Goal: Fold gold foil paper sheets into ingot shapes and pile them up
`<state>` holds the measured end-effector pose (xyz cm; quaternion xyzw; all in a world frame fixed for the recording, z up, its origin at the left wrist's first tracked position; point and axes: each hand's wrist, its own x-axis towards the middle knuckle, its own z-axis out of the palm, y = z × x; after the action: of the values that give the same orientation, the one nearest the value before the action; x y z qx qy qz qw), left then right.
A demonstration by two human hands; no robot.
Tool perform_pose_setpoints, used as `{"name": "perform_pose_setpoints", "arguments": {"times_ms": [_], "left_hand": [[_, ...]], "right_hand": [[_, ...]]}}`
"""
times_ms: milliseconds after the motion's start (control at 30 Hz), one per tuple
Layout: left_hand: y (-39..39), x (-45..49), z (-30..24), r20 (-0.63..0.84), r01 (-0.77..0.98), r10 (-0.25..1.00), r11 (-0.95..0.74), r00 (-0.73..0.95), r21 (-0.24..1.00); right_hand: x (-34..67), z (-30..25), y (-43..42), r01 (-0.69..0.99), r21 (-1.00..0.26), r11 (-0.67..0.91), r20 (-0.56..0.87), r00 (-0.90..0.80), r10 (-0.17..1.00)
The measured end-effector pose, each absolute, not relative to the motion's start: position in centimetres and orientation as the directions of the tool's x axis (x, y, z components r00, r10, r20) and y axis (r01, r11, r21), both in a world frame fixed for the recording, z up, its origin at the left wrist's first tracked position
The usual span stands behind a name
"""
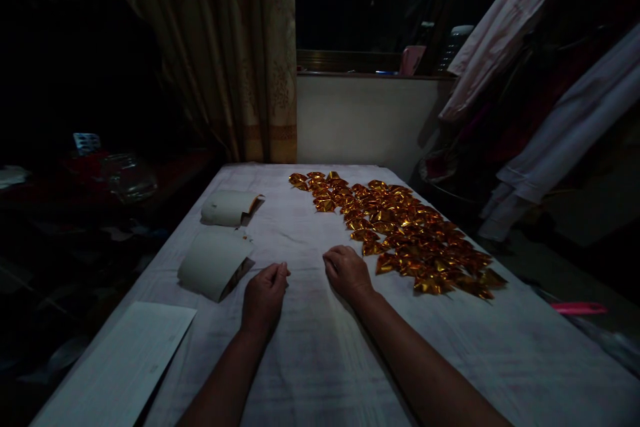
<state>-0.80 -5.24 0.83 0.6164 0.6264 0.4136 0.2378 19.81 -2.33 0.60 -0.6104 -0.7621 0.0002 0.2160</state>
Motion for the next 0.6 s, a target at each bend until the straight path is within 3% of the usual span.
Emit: {"name": "perform_pose_setpoints", "arguments": {"times_ms": [333,600], "left_hand": [[-5.5,-0.6,1.0,0.287,0.664,0.955,-0.165,-0.079,0.73],[-7.3,-1.5,2.8,0.471,0.781,0.879,-0.34,0.067,0.524]], "right_hand": [[19.2,0.4,-5.9,0.928,-0.323,0.184,0.342,-0.067,0.937],[19.5,0.3,-6.9,0.902,-0.393,0.177,0.348,-0.032,0.937]]}}
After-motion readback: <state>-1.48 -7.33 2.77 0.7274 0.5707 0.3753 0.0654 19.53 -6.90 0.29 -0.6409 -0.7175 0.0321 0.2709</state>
